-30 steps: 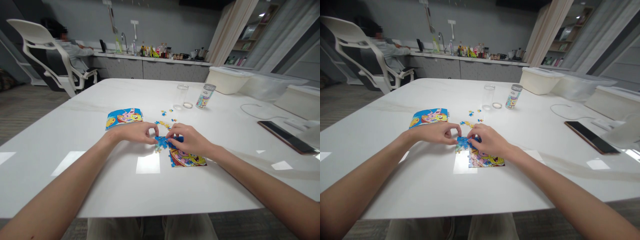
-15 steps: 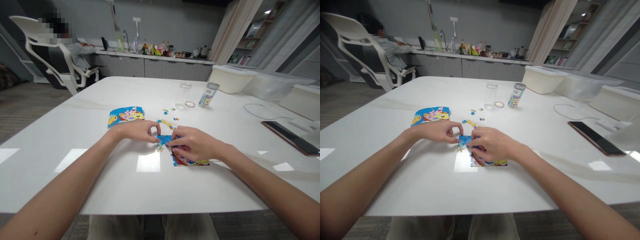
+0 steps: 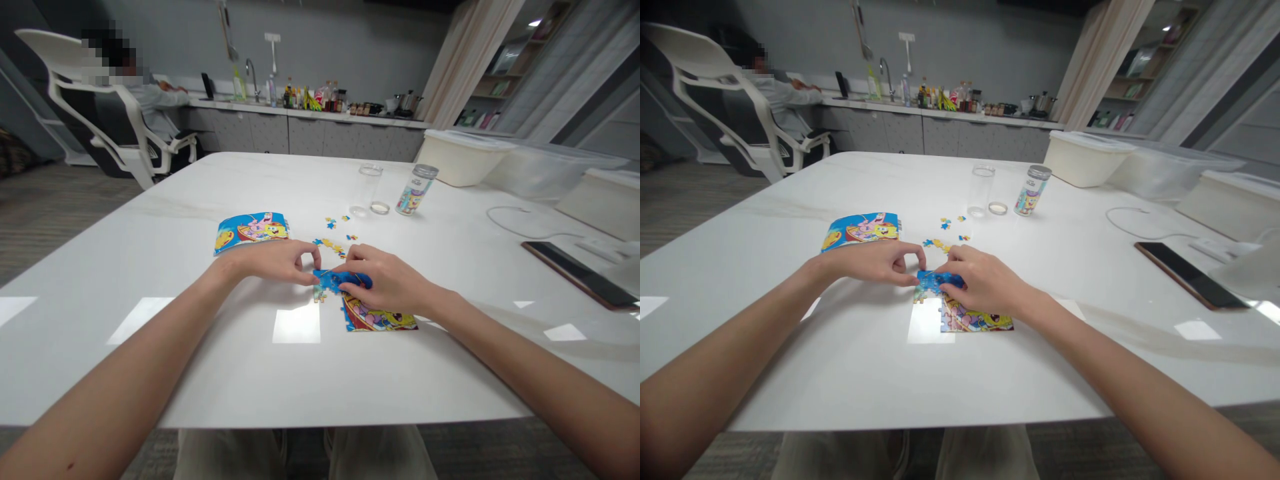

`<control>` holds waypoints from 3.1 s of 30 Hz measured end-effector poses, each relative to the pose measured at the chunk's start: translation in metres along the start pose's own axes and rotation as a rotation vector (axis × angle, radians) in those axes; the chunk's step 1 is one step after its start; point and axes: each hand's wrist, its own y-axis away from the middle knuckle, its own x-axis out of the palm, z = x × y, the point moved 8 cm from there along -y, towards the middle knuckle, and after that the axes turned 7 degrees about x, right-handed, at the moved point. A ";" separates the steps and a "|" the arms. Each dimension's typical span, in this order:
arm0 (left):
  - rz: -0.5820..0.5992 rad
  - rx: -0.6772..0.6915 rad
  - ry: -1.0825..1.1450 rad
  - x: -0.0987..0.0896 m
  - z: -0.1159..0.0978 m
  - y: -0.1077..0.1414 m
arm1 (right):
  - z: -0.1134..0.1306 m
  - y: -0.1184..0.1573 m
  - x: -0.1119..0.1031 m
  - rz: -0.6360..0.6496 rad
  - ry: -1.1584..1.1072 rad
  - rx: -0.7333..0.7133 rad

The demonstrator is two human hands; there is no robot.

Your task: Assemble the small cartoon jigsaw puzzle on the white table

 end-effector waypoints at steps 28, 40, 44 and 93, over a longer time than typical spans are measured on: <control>-0.001 0.006 0.011 0.000 -0.001 0.000 | -0.031 -0.007 0.022 0.083 -0.780 0.430; 0.005 0.032 0.005 0.001 0.002 -0.001 | -0.032 -0.008 0.018 0.033 -0.546 0.424; -0.012 0.054 0.008 0.001 0.002 -0.002 | -0.033 -0.008 0.019 0.020 -0.540 0.416; 0.006 0.013 -0.040 0.000 0.000 0.000 | 0.017 0.005 0.001 0.026 0.054 -0.189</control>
